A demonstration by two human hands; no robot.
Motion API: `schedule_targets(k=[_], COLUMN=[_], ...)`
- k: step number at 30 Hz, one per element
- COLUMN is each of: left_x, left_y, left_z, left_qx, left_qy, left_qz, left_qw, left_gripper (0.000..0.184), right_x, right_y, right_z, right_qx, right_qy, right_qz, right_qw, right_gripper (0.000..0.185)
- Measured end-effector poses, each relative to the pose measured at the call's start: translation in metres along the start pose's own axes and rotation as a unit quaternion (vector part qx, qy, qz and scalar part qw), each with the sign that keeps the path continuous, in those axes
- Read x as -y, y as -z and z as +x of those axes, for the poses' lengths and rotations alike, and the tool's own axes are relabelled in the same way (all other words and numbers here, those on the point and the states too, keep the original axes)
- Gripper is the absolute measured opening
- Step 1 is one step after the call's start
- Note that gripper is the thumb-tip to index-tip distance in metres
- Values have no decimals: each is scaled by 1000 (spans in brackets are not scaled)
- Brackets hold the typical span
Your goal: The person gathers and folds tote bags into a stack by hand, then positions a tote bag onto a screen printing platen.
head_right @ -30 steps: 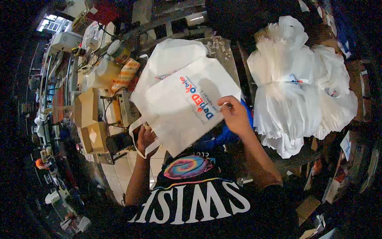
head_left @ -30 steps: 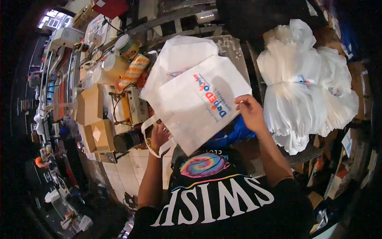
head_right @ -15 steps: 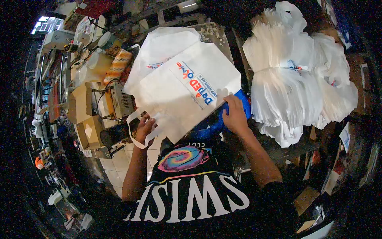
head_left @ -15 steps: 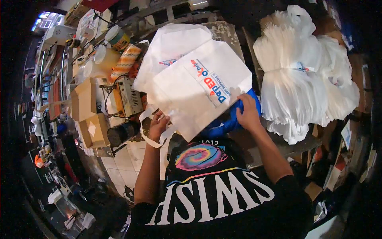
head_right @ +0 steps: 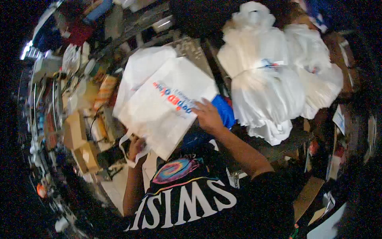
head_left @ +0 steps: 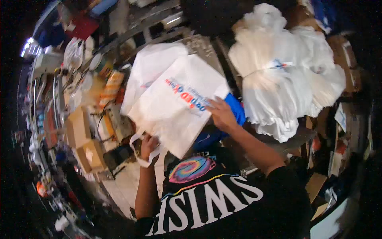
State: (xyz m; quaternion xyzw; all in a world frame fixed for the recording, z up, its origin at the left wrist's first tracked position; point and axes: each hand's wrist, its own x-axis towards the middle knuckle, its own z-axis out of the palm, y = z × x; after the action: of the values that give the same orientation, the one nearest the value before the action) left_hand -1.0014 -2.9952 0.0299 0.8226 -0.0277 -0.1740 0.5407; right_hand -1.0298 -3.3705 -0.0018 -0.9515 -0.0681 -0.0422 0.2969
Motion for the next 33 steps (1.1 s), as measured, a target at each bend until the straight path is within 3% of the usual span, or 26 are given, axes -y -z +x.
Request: schedule_targets(k=[1, 2, 3, 4, 5, 6, 8, 12, 13, 14, 15, 17, 18, 19, 20, 21, 23, 24, 25, 26, 27, 29, 31, 33], left_x=[3, -13, -29, -32, -35, -45, -72, -86, -91, 4, 8, 32, 48, 67, 13, 17, 24, -10, -31, -28, -26, -20, 3, -8], left_y=[6, 0, -3, -1, 2, 3, 9, -3, -3, 15, 16, 14, 15, 16, -13, -16, -23, -34, -41, -42, -41, -29, -12, -9], left_z=[1, 5, 6, 7, 9, 11, 12, 12, 12, 24, 30, 36, 36, 35, 18, 19, 23, 22, 23, 26, 33, 57, 78, 73], left_qx=[24, -13, -41, -6, -13, -57, -53, -85, -100, -115, -98, -52, -44, -33, -80, -49, 5, -41, -86, -83, -81, -114, -143, -93], left_qy=[-153, 8, 176, 61, -65, -176, -186, -58, -84, -134, -110, 54, 143, 186, 154, 130, 71, 152, 231, 183, 179, 87, 128, 35], left_qz=[241, -79, -384, -239, -48, 103, 55, -45, 82, 118, 126, -61, -153, -175, -298, -248, -148, -243, -333, -348, -349, -307, -233, -108], left_qw=[958, 997, 905, 969, 997, 977, 979, 994, 988, 977, 981, 995, 977, 966, 939, 959, 986, 957, 910, 916, 916, 941, 953, 989], left_gripper=[15, 13, 12, 12, 13, 14, 24, 40, 42, 45, 41, 33, 30, 29, 26, 25, 24, 25, 25, 27, 27, 31, 40, 40], right_x=[3, 11, 12, 15, 17, 26, 40, 46, 46, 45, 41, 25, 18, 12, 6, 0, -11, -12, -13, -13, -13, -15, -17, -25], right_y=[1, 8, 10, 10, 11, 21, 40, 57, 54, 50, 44, 34, 29, 24, 19, 9, -8, -9, -9, -8, -9, -8, -7, -12], right_z=[7, 19, 28, 38, 50, 62, 82, 97, 95, 92, 88, 71, 59, 47, 35, 23, -1, -10, -18, -22, -24, -26, -25, -27], right_qx=[-18, -37, -70, -110, -150, -168, -213, -210, -200, -190, -198, -184, -191, -183, -175, -180, -80, -83, 1, 86, 82, 76, 77, 74], right_qy=[-9, -18, -22, -19, -14, -9, 10, 27, -9, -45, -44, -86, -86, -100, -114, -111, -167, -166, -173, -179, -179, -164, -163, -172], right_qz=[32, 52, 112, 144, 176, 186, 199, 175, 140, 106, 102, 123, 118, 117, 116, 114, 56, 54, 35, 15, 13, 10, 13, 15], right_qw=[999, 998, 991, 983, 973, 968, 956, 962, 970, 975, 974, 971, 971, 971, 971, 971, 981, 981, 984, 980, 980, 984, 984, 982], right_gripper=[40, 35, 34, 31, 29, 25, 17, 20, 24, 28, 28, 37, 37, 38, 39, 39, 43, 43, 45, 46, 46, 48, 47, 46])
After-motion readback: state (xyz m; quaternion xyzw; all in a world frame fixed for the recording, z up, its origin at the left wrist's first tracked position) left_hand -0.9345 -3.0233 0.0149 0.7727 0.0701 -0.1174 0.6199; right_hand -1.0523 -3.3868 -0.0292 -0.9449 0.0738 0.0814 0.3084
